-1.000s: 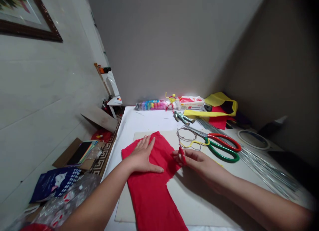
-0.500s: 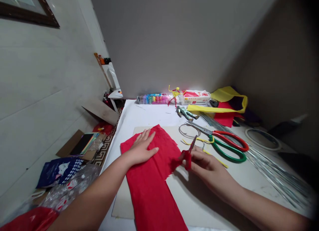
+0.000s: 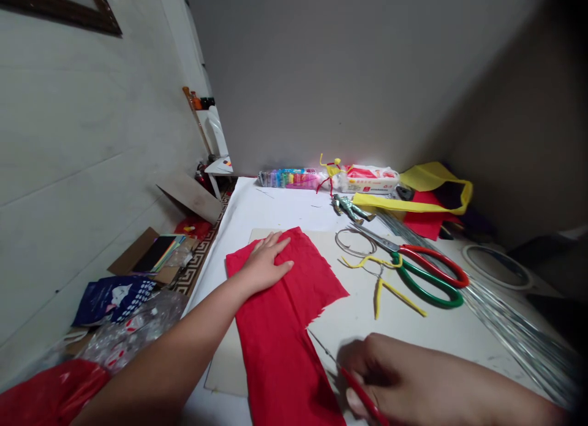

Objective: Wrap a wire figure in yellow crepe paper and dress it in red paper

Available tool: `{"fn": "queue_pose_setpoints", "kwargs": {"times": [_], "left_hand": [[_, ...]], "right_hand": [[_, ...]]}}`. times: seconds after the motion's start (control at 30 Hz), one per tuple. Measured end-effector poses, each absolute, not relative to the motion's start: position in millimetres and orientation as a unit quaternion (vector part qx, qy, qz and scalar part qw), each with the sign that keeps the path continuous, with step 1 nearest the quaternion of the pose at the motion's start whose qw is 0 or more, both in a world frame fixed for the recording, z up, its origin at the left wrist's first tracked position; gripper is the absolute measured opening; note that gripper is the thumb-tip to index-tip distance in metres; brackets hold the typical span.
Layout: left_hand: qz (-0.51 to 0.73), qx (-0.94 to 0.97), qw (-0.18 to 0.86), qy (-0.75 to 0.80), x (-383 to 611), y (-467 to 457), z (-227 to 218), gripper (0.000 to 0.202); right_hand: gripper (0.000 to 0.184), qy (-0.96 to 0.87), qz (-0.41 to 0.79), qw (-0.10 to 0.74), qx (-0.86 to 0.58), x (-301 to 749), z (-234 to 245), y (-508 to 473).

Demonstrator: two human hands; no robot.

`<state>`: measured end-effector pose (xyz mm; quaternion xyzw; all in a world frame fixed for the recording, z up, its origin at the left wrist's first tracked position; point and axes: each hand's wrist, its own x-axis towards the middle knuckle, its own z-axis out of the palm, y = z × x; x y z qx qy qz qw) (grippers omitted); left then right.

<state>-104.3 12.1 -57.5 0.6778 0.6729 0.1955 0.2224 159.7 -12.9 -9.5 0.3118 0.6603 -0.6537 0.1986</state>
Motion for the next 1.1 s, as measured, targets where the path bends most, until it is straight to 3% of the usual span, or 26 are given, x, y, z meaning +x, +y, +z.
{"fn": "queue_pose_setpoints", "kwargs": {"times": [0.17, 0.4, 0.8, 1.1], "left_hand": [[0.212, 0.66, 0.252, 0.675, -106.6, 15.6, -55.1, 0.063], [0.254, 0.645, 0.295, 0.658, -114.4, 12.4, -47.7, 0.071], [0.333, 0.624, 0.244, 0.664, -114.0, 16.1, -62.0, 0.065], [0.325, 0.623, 0.233, 0.673, -111.8, 13.8, -59.0, 0.074]], "right_hand": [[0.046, 0.647, -0.641, 0.245, 0.333, 159.8, -10.6, -11.8], [0.057, 0.617, -0.673, 0.229, 0.337, 150.5, -11.9, -9.9], [0.055, 0.57, -0.732, 0.171, 0.331, 131.6, -16.8, -16.9], [0.052, 0.56, -0.744, 0.131, 0.339, 131.8, -17.7, -17.3]]}}
